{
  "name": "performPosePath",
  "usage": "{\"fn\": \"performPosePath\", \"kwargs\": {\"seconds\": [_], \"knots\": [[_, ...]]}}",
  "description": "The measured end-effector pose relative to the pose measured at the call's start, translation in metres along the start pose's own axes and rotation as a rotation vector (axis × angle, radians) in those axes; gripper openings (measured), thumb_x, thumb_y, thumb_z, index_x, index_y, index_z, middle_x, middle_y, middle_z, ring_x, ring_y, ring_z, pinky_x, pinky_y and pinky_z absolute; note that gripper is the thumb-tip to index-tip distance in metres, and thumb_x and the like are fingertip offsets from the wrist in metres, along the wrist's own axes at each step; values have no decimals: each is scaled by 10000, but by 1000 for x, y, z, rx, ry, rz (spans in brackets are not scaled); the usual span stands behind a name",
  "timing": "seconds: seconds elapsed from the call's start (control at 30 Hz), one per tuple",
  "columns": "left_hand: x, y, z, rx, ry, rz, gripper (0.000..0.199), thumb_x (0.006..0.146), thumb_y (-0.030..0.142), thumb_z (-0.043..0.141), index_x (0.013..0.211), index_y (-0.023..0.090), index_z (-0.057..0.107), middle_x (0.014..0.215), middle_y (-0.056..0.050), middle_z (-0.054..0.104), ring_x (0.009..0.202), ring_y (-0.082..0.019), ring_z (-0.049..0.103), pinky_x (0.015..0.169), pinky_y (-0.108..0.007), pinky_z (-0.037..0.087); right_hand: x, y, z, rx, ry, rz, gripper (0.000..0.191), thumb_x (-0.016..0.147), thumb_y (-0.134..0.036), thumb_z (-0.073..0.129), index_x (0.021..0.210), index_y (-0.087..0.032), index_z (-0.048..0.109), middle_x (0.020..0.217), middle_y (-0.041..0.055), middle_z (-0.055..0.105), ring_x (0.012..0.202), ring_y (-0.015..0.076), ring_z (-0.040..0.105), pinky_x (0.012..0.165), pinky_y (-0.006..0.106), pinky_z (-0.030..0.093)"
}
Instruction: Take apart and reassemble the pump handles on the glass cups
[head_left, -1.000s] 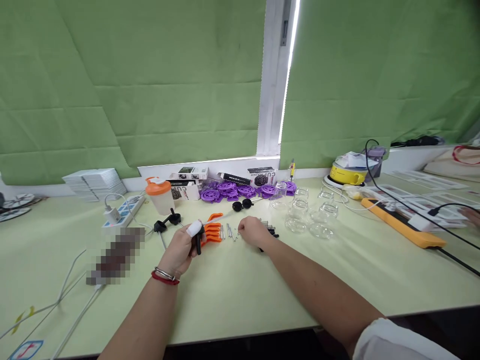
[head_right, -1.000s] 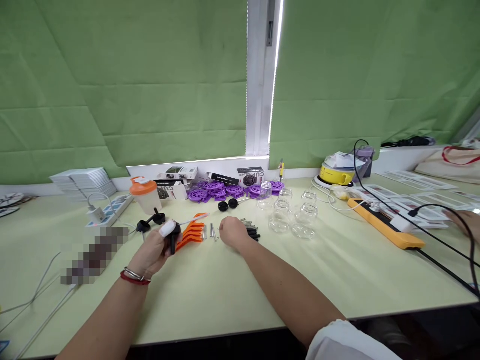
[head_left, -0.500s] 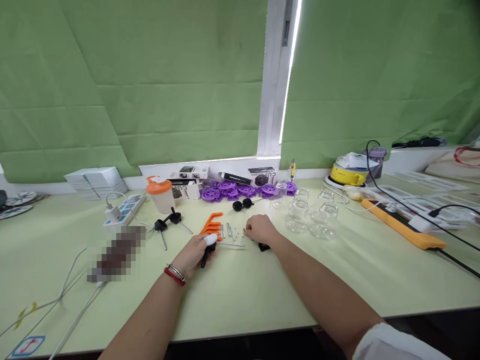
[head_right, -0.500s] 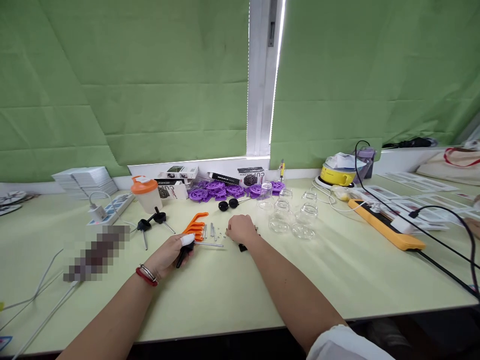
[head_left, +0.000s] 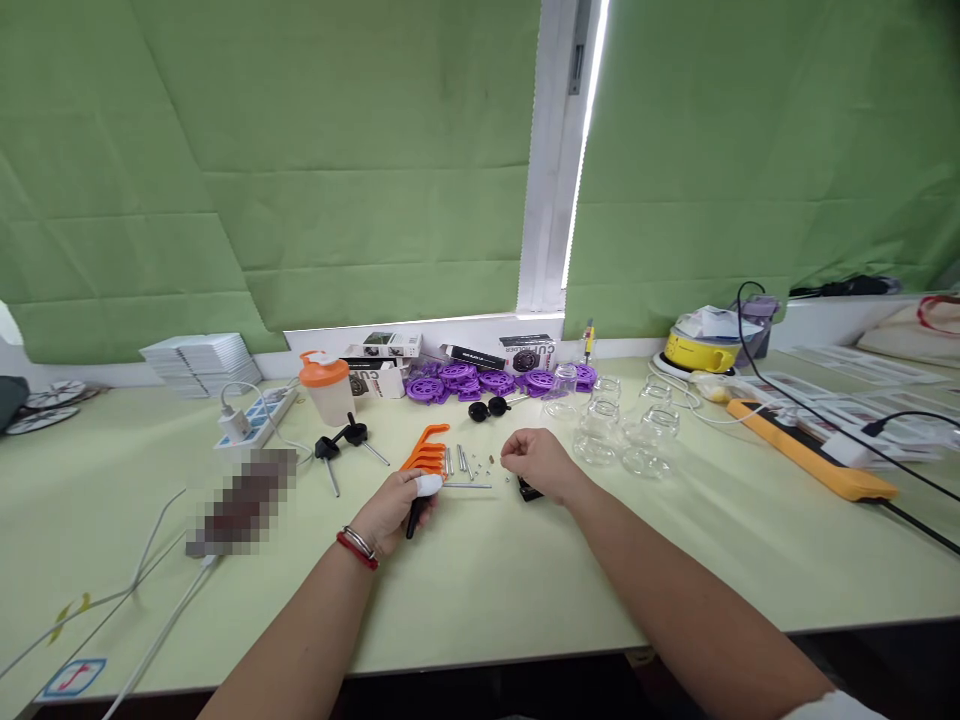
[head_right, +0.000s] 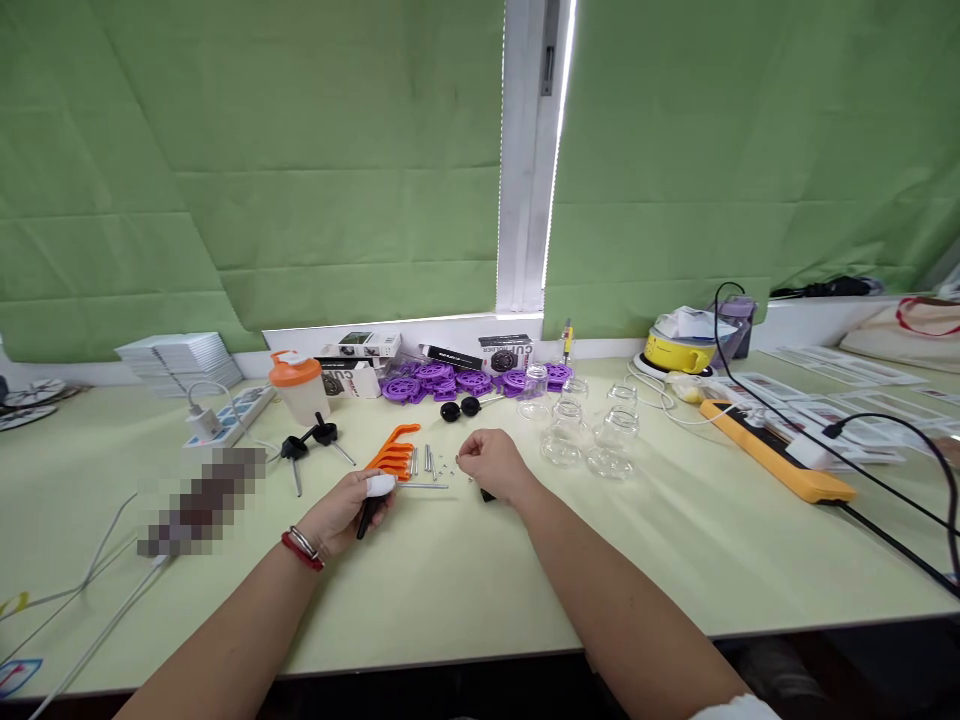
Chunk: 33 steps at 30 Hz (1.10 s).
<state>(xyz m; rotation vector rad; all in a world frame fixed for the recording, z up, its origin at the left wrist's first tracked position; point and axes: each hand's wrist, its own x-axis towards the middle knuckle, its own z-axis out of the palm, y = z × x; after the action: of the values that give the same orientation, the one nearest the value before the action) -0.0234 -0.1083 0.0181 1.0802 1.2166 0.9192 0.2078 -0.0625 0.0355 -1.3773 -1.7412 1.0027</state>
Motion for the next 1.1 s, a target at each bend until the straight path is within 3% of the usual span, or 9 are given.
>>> {"fn": "performPosePath", "kwargs": {"seconds": [0.13,0.3,0.43,0.63,0.93,1.1], "knots": [[-3,0,8,-44,25,18,249,690,397,621,679,163,539,592,24,495,455,-68,404,409,-201,272,-28,11,1,345,-60,128,75,590,-168,602,644,-166,550,524,-41,516,454,83,433,459,222,356],[-11,-1,21,-39,122,-9,279,716,425,587,837,174,589,633,19,513,455,-74,414,408,-205,281,-49,26,10,527,-23,182,145,602,-182,617,741,-151,589,561,-42,531,440,62,417,460,222,338],[-13,-4,25,5,176,15,290,734,459,539,793,176,562,661,-1,530,464,-90,440,403,-220,304,-52,31,20,566,-1,163,170,627,-240,654,753,-145,591,559,-43,532,443,60,421,467,223,347],[-10,-10,25,93,136,102,234,774,422,492,731,196,541,647,2,513,483,-97,429,429,-227,333,-50,33,25,595,50,145,222,621,-284,679,765,-159,566,590,-42,558,442,54,397,449,214,320],[-11,-14,29,181,120,130,284,787,443,527,653,193,522,647,4,494,533,-111,424,484,-240,344,-46,40,31,537,55,52,175,662,-293,651,752,-168,568,626,-38,552,485,65,399,467,215,306],[-14,-13,31,177,106,146,278,782,451,526,663,199,530,651,1,503,530,-124,432,492,-256,343,-45,41,32,536,38,69,173,662,-284,650,757,-166,567,613,-42,543,472,62,387,456,212,298]]}}
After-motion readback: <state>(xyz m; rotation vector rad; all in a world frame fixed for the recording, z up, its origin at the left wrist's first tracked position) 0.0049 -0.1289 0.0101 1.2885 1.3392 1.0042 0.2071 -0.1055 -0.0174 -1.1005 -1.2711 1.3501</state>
